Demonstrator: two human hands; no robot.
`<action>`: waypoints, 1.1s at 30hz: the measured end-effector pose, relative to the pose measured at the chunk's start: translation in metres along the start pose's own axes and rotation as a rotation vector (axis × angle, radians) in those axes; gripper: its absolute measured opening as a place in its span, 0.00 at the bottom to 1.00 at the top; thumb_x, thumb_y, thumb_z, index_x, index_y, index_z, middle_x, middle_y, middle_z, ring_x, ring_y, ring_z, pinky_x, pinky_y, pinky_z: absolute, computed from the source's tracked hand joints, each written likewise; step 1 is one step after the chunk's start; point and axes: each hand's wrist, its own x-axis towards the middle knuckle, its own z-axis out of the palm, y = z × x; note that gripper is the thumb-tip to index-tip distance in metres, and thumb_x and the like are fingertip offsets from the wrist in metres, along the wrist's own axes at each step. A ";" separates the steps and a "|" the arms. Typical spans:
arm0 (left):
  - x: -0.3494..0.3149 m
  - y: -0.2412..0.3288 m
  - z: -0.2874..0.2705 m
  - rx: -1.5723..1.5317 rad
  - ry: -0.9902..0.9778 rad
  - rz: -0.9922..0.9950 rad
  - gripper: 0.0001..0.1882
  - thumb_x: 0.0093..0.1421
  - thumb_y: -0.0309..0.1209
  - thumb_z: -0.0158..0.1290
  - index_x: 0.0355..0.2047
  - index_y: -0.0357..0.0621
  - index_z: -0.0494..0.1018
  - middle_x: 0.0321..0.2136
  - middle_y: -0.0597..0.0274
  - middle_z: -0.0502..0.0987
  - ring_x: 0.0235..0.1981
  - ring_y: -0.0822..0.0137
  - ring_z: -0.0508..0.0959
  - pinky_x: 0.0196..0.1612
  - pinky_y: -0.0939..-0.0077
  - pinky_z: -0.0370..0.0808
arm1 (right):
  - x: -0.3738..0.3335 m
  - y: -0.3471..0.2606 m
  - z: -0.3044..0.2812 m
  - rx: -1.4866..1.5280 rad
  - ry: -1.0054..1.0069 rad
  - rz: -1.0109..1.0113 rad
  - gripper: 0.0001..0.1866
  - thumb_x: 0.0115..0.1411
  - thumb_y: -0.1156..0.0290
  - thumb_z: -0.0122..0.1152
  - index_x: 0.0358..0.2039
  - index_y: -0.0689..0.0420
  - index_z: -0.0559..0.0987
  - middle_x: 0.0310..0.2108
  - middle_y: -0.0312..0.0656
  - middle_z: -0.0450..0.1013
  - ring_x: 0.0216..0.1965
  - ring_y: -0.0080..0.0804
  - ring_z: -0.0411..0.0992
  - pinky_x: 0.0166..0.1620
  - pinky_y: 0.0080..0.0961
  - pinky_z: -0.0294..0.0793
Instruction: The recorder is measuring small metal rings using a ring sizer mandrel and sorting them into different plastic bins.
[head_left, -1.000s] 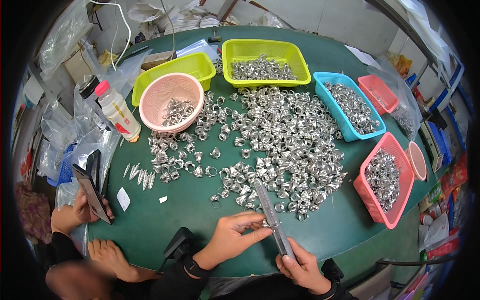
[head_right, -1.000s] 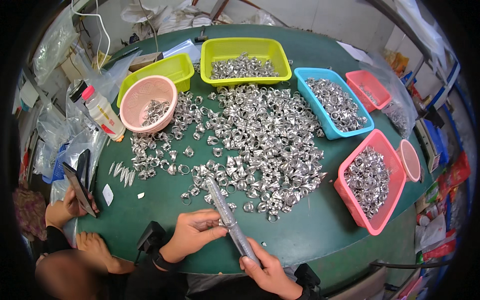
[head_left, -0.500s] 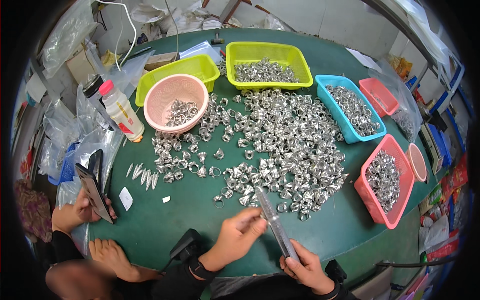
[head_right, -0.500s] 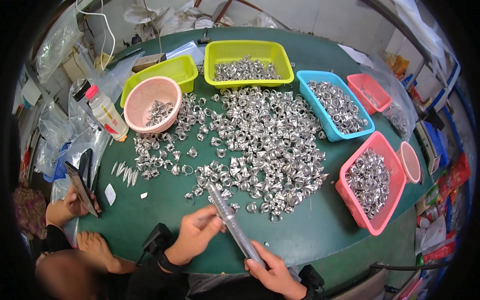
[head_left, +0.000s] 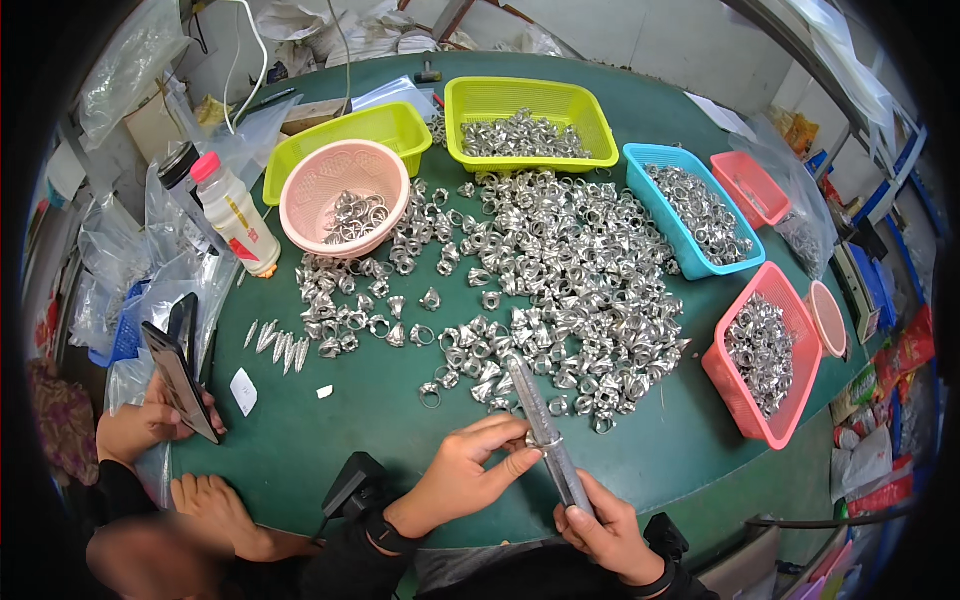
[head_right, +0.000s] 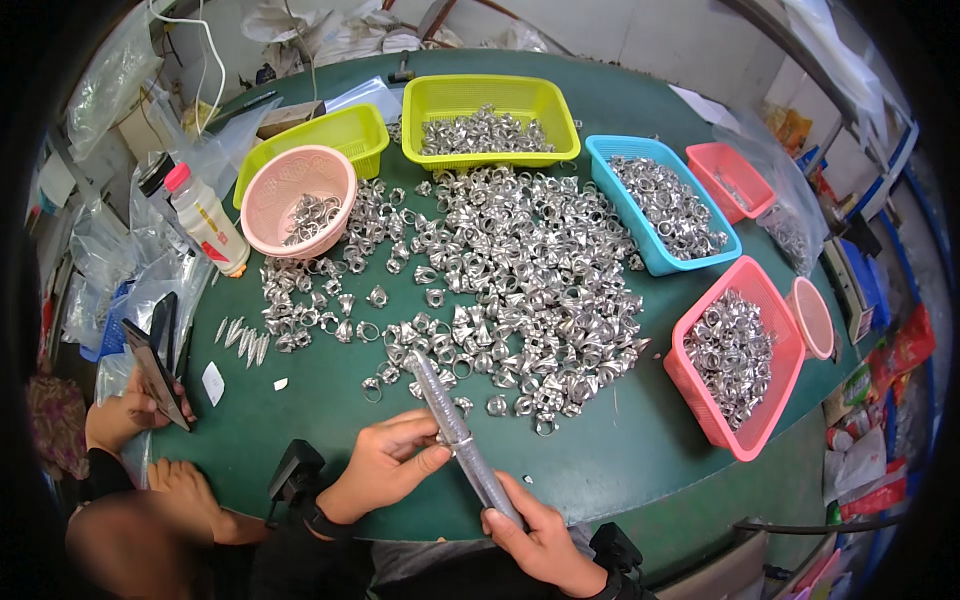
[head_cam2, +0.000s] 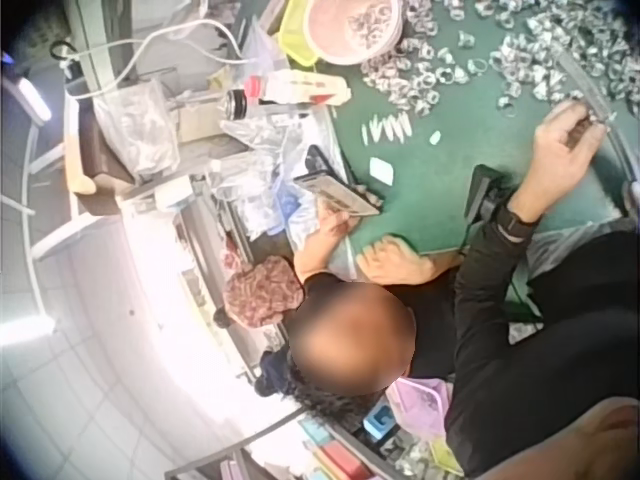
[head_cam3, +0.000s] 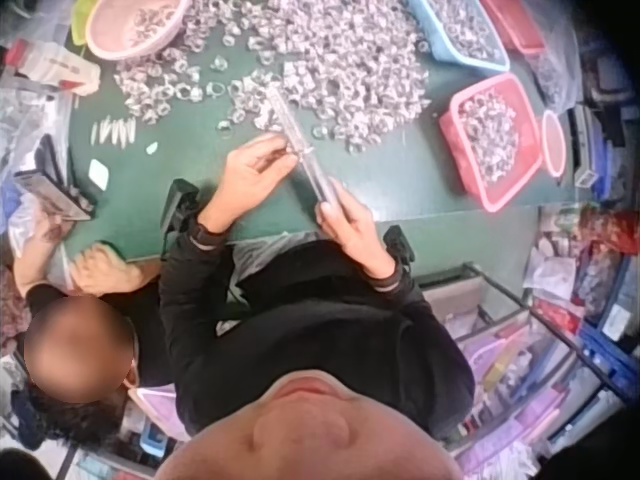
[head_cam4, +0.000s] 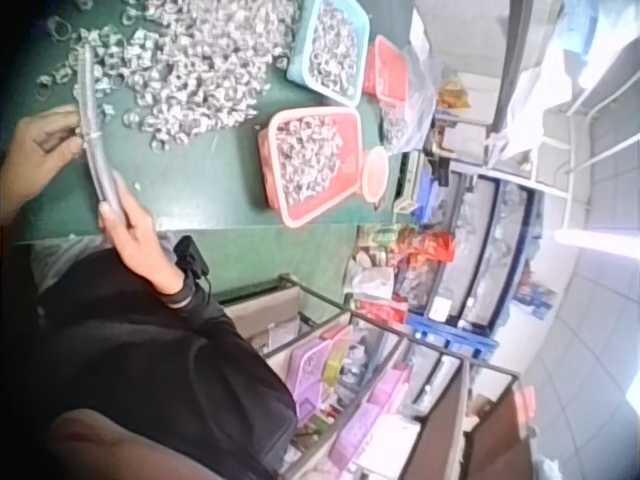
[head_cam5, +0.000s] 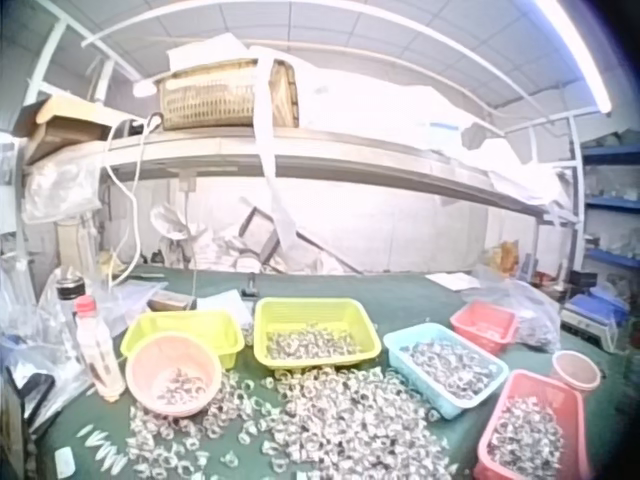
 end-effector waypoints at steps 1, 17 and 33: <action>0.000 -0.002 -0.001 -0.001 0.000 0.001 0.10 0.47 0.24 0.49 0.30 0.30 0.67 0.23 0.60 0.68 0.23 0.74 0.68 0.26 0.84 0.66 | 0.000 0.000 0.000 0.028 -0.003 0.010 0.21 0.54 0.71 0.44 0.47 0.63 0.56 0.21 0.33 0.62 0.18 0.12 0.57 0.21 0.08 0.56; -0.003 -0.006 0.001 -0.376 -0.092 -0.048 0.14 0.49 0.22 0.48 0.37 0.30 0.63 0.31 0.61 0.66 0.30 0.76 0.66 0.33 0.84 0.65 | -0.003 0.002 -0.002 0.165 -0.077 0.013 0.23 0.55 0.70 0.42 0.49 0.63 0.52 0.21 0.36 0.61 0.16 0.14 0.54 0.18 0.09 0.54; 0.003 0.002 -0.005 -0.476 0.043 -0.290 0.14 0.50 0.24 0.47 0.37 0.31 0.64 0.30 0.63 0.69 0.30 0.77 0.68 0.33 0.86 0.65 | -0.002 -0.004 0.002 0.255 -0.117 0.101 0.23 0.55 0.71 0.39 0.51 0.60 0.50 0.22 0.36 0.61 0.15 0.14 0.54 0.16 0.08 0.53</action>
